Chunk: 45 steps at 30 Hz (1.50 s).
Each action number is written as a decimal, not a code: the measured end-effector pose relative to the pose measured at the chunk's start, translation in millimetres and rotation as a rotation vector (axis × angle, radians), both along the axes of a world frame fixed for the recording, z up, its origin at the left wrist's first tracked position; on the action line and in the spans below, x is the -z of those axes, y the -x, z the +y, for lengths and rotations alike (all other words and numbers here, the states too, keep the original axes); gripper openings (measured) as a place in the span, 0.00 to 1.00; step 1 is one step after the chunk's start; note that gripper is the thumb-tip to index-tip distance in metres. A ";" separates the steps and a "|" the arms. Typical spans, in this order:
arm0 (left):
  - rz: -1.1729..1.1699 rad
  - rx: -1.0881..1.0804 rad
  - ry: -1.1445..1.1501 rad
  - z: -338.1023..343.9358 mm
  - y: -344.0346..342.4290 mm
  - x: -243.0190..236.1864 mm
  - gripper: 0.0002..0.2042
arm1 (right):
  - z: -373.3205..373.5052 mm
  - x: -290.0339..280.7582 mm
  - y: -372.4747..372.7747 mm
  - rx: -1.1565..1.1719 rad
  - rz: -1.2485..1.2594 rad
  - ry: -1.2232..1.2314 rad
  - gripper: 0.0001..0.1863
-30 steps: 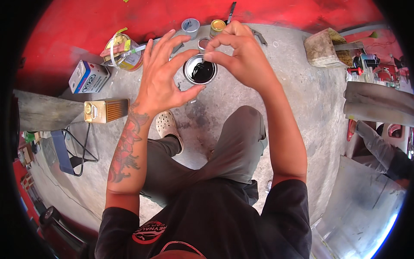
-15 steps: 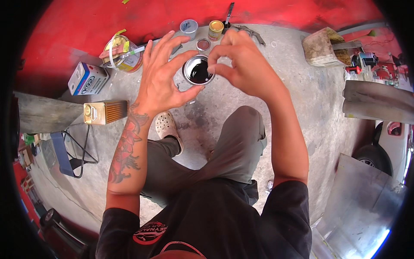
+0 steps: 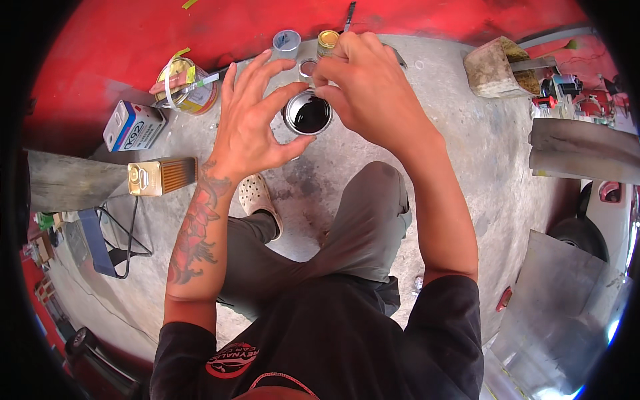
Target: The person carries a small metal container through an auto shop, pours a dark liquid from a larger black can into the container, and then uses a thin applicator to mix the liquid and apply it to a small yellow and red component while holding it by hand.
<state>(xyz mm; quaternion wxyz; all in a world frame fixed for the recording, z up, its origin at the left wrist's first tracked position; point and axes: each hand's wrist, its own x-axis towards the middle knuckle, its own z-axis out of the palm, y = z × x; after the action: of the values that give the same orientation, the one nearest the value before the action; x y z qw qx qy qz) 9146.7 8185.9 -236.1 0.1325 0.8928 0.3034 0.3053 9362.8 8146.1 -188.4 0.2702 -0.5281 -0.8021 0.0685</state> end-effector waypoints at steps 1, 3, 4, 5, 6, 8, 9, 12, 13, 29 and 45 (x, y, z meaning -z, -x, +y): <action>0.004 0.002 -0.001 -0.7 -0.2 0.2 0.31 | -1.8 -1.5 -0.9 0.031 -0.093 -0.038 0.06; 0.007 -0.001 -0.002 -1.0 0.1 1.5 0.31 | -5.4 3.2 0.1 -0.037 -0.060 0.034 0.06; 0.010 -0.003 -0.005 -0.7 0.1 1.6 0.31 | -6.3 5.3 0.8 -0.102 -0.028 0.105 0.06; 0.009 -0.004 -0.006 -0.8 -0.1 1.4 0.31 | -5.4 7.1 1.5 -0.103 -0.029 0.104 0.06; 0.008 -0.005 -0.002 -0.9 -0.3 1.1 0.31 | -3.6 8.9 2.3 -0.087 0.082 0.088 0.05; 0.005 -0.005 0.003 -1.1 -1.8 1.7 0.31 | -3.1 7.4 0.5 -0.069 0.191 0.073 0.05; 0.000 -0.001 0.001 -1.2 -2.8 1.3 0.31 | -4.1 2.0 -2.5 0.012 0.093 0.058 0.05; 0.008 -0.007 0.005 -2.0 -1.5 1.9 0.31 | -8.0 2.2 -1.0 0.019 0.000 0.100 0.06; 0.014 -0.007 0.011 -1.8 -1.8 2.5 0.31 | -9.1 4.4 -0.5 -0.045 0.000 0.157 0.06; -0.034 0.012 0.041 -2.1 -4.1 1.9 0.32 | -0.8 21.2 -12.8 0.067 0.402 0.184 0.07; -0.071 0.020 0.028 -2.3 -2.9 3.7 0.30 | 2.0 25.9 -16.0 0.048 0.382 0.187 0.08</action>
<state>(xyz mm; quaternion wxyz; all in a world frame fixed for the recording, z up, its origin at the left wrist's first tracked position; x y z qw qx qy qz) 9149.6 8183.7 -239.7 0.1587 0.8826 0.2937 0.3310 9378.8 8148.0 -214.3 0.3689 -0.5471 -0.7137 0.2350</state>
